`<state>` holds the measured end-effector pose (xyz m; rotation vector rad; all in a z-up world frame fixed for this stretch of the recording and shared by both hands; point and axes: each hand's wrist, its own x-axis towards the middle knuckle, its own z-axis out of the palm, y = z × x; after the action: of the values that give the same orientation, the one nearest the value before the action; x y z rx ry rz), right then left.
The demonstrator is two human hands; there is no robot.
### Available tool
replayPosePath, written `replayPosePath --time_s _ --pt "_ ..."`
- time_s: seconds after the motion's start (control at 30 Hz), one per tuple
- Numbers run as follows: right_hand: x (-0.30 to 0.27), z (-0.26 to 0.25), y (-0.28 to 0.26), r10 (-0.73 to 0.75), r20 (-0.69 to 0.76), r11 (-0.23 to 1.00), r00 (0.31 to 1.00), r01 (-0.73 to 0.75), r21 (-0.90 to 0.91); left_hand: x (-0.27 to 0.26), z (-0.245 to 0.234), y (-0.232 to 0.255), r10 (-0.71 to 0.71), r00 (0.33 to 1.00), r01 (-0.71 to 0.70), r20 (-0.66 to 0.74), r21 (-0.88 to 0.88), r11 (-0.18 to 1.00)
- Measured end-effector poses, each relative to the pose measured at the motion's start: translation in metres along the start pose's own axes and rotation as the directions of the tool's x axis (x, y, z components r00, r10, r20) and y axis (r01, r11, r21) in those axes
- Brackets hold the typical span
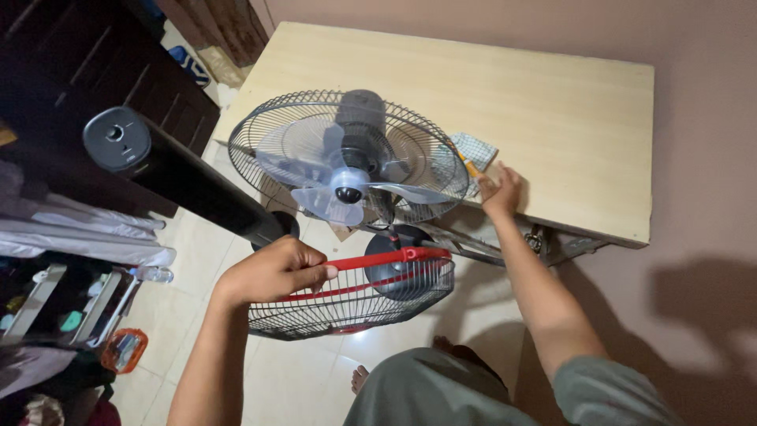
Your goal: The person wipes the fan blades with a cloth, then attaches the blades to the motor hub and secures them with a nut. They then place the front and rear wire cages onto the fan and fasten them.
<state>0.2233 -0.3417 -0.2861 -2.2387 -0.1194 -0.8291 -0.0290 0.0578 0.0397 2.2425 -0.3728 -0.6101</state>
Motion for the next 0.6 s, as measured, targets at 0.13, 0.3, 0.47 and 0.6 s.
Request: replayPosePath --time_s 0.13,0.3,0.47,0.6 --pt "-0.028 -0.071 -0.064 0.235 0.071 0.797 0.969 -0.234 0.556 -0.003 -0.005 -0.004 0.044 0.999 -0.044 0.015 -0.019 0.999" --pt "-0.050 -0.177 -0.183 -0.362 0.474 0.650 0.803 -0.148 0.746 0.005 -0.010 -0.008 0.149 0.987 -0.145 0.060 -0.063 0.987" --pt "-0.059 -0.168 -0.198 -0.221 0.754 0.649 0.619 -0.483 0.587 0.015 -0.016 -0.003 0.284 0.956 -0.282 0.070 -0.031 0.959" --pt "-0.071 -0.158 -0.181 -0.231 0.714 0.616 0.661 -0.468 0.634 0.016 -0.025 -0.011 0.195 0.977 -0.194 0.085 -0.013 0.981"
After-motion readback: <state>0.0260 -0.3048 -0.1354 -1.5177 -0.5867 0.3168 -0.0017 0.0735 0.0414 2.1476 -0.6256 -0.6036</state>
